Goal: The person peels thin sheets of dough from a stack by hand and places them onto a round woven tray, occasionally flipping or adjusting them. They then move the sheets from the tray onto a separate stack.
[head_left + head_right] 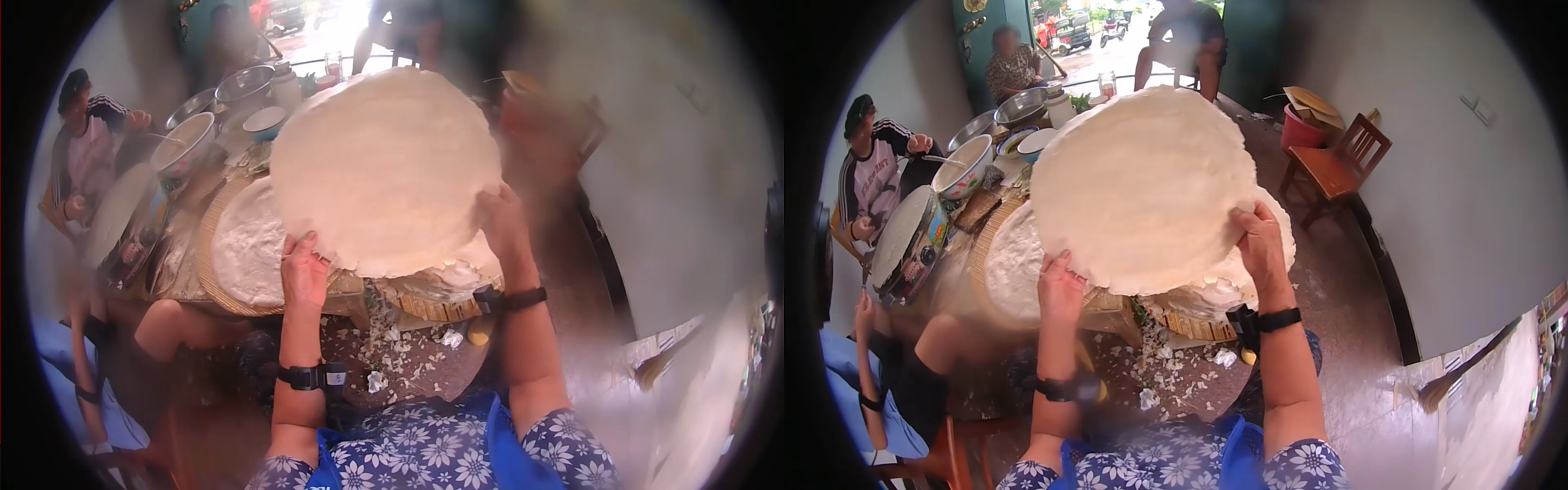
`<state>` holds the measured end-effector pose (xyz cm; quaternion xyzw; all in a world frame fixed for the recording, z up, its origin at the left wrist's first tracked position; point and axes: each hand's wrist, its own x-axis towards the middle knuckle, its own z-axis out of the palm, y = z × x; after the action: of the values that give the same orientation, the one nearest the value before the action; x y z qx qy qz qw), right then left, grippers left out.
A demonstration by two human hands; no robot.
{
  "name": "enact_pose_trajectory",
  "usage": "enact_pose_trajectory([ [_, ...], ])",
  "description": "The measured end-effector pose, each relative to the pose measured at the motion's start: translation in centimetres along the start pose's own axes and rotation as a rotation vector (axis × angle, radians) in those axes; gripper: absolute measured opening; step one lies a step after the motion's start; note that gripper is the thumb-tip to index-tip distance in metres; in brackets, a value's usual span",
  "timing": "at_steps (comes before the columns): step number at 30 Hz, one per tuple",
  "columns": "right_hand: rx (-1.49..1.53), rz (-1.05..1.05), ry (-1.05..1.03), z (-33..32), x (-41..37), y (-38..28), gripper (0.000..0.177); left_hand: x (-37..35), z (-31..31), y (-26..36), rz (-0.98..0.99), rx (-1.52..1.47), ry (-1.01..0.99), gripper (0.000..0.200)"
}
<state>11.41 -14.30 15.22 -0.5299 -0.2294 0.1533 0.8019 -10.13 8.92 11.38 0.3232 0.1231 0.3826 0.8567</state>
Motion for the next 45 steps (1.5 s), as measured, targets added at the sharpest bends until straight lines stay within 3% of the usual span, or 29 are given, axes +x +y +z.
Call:
enact_pose_trajectory([
  [5,0.184,0.109,0.252,-9.6,0.5,-0.1,0.021,1.5,5.1,-6.1,-0.182,0.140,-0.094,0.020],
  [11,0.152,0.154,0.372,-14.5,0.7,1.9,0.022,2.9,6.5,-11.0,-0.307,0.400,-0.027,0.011],
  [15,0.134,0.239,0.433,-15.7,0.6,4.6,0.023,3.8,3.8,-14.0,-0.424,0.569,0.038,0.010],
  [18,-0.086,0.297,0.431,-17.6,1.5,7.6,0.019,3.3,2.6,-14.9,-0.469,0.645,0.083,0.010],
  [21,-0.311,0.070,0.431,-17.2,1.0,7.8,0.019,3.5,1.8,-15.8,-0.455,0.645,0.117,0.011],
  [24,-0.805,0.215,0.415,-17.7,1.6,7.1,0.027,3.6,1.8,-15.8,-0.450,0.626,0.131,0.012],
  [27,-1.152,0.058,0.443,-19.3,2.1,8.7,0.037,3.9,2.1,-15.8,-0.452,0.685,0.140,0.012],
  [33,-1.089,0.198,0.476,-18.5,1.5,6.8,0.040,3.6,3.0,-15.5,-0.422,0.873,0.105,0.013],
  [39,-0.952,0.274,0.423,-18.3,1.2,6.1,0.042,3.3,3.2,-15.5,-0.379,0.944,0.100,0.030],
  [45,-1.199,0.241,0.452,-18.2,0.9,5.7,0.038,3.2,3.2,-15.6,-0.342,1.057,0.103,0.041],
])
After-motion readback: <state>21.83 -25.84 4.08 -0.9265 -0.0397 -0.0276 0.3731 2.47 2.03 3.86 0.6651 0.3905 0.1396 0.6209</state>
